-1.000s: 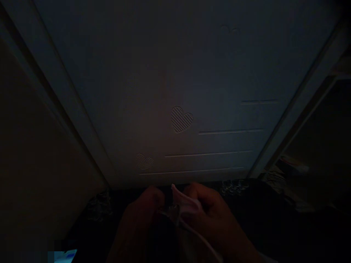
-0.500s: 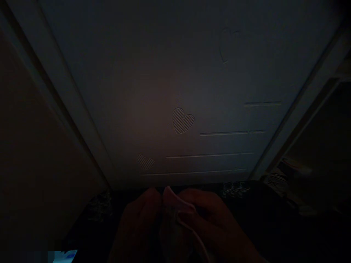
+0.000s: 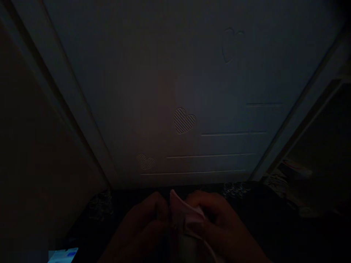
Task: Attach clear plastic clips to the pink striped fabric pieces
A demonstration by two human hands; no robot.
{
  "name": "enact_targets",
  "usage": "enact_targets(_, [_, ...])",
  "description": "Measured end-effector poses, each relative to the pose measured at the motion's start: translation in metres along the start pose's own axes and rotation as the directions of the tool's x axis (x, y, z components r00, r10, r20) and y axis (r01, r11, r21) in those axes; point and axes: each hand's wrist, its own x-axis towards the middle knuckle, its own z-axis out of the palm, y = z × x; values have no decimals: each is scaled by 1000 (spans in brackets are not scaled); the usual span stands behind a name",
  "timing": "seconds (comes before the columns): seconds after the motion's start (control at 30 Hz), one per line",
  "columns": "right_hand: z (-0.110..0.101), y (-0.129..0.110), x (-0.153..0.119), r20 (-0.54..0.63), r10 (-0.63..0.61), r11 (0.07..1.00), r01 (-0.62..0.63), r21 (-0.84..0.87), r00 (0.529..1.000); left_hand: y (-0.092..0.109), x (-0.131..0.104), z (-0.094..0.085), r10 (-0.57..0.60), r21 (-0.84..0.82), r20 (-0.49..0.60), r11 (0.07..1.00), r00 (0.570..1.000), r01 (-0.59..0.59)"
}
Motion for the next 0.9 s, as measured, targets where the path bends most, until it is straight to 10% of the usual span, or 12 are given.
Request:
enact_targets(0.6, [9, 7, 8, -156, -305, 924, 332, 190, 939, -9, 12, 9, -100, 197, -231, 969, 968, 147])
enact_targets(0.9, [10, 5, 6, -83, -247, 950, 258, 177, 966, -9, 12, 11, -120, 192, -303, 964, 945, 184])
